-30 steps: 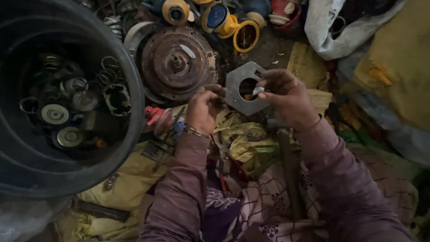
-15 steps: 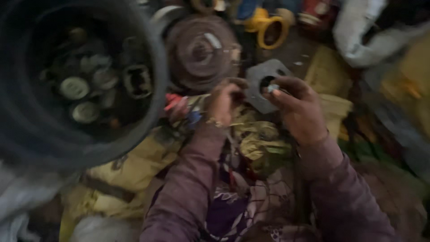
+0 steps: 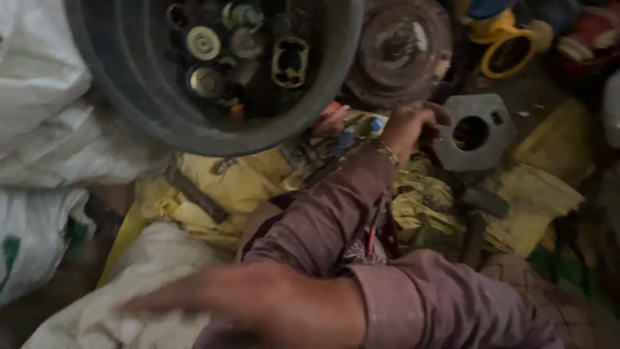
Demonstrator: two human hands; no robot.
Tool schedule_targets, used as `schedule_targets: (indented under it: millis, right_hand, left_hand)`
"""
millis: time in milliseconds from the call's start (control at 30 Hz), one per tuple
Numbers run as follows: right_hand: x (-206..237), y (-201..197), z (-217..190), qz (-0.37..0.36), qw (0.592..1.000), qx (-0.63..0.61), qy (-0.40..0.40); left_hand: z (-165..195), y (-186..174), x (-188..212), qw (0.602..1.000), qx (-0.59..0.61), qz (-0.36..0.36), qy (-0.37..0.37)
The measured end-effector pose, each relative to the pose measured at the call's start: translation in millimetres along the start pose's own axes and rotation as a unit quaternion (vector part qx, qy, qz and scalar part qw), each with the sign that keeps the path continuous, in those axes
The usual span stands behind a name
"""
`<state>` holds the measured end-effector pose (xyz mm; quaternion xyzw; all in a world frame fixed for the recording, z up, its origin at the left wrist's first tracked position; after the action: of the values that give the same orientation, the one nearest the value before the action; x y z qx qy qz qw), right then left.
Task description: The person sits on the floor and uses a hammer and metal block to repeatedly strike and separate small metal components. They handle the parts by hand, inspect them, and place separated pieces into a nearby bucket.
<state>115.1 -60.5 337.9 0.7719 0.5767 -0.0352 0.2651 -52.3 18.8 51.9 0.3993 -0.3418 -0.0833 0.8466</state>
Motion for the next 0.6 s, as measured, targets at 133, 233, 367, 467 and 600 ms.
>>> schedule_targets:
  millis: [133, 233, 367, 467, 600]
  right_hand:
    - [31.8, -43.4, 26.2, 0.186, 0.944, 0.264, 0.074]
    - [104.6, -90.6, 35.4, 0.284, 0.87, 0.393, 0.091]
    - [249.2, -162.5, 26.1, 0.392, 0.682, 0.536, 0.306]
    - [345.0, -206.8, 2.8, 0.402, 0.572, 0.662, 0.271]
    - [443.2, -256.9, 11.6, 0.424, 0.467, 0.617, 0.471]
  left_hand:
    - [-0.9, -15.7, -0.8, 0.998, 0.022, -0.034, 0.056]
    - [4.0, -27.5, 5.5, 0.998, 0.023, -0.006, 0.056]
    - [14.5, -38.6, 23.2, 0.998, 0.038, 0.041, 0.023]
    - [21.3, -39.7, 30.6, 0.999, 0.022, 0.017, 0.037]
    - [20.4, -49.8, 31.7, 0.999, 0.043, 0.014, 0.019]
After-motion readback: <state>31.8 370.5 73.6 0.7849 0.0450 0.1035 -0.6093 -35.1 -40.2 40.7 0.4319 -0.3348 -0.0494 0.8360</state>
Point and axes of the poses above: each hand's wrist, its own x-axis away from the middle knuckle, its own y-axis out of the palm, z = x × y, the point moved 4 cm from there along -x, towards the middle knuckle, and after that the axes turned 9 degrees about -y, right-handed, at the moved point
